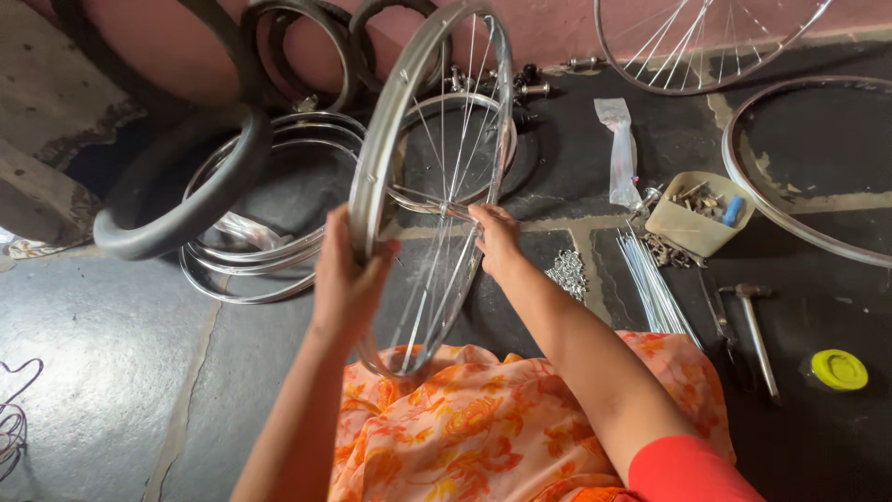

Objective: The person sits on the floor and laces a bicycle wheel by inserting metal spokes through the rim and hub. They repeatedly pick up spokes, thread them through the rim holes, and secure them into the hub, rotating the wheel as needed.

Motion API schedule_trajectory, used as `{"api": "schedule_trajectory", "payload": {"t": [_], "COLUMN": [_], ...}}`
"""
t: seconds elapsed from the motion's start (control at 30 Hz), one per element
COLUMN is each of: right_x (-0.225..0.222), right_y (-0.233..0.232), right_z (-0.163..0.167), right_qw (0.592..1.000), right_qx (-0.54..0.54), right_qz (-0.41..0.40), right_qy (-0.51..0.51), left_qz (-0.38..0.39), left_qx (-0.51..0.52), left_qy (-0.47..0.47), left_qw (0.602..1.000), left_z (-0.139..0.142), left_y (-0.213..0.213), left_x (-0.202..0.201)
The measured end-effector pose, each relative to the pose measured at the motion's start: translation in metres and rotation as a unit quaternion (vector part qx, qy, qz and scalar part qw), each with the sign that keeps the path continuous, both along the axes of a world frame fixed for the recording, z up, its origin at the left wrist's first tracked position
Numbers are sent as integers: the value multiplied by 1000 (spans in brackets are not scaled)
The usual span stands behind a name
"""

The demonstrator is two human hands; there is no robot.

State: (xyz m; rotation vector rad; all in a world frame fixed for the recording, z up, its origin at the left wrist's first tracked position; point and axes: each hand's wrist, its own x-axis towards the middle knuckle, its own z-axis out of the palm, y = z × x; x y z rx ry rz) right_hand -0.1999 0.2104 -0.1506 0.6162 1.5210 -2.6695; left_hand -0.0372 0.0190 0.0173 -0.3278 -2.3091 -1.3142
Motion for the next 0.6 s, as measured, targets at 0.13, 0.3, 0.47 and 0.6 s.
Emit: {"api": "schedule_trajectory", "payload": {"t": [0.13, 0.3, 0.47, 0.6], "right_x": [-1, 4, 12, 19], "right_y": [9, 10, 6, -3], "right_z": [-6, -16, -13, -12], "right_qw": [999, 993, 991, 988], "right_qx": [-1, -29, -38, -37], "right_qz": [24, 48, 59, 84], "right_qy": [44, 107, 116, 126], "left_qz": [-180, -187, -166, -121], "left_qx": [392, 487, 498, 534], "left_qy": [-113, -215, -284, -235], "left_qw": [895, 825, 802, 803], "left_z": [-29, -100, -133, -132], "left_y": [-20, -29, -1, 25], "left_x": [-6, -79, -121, -128]}}
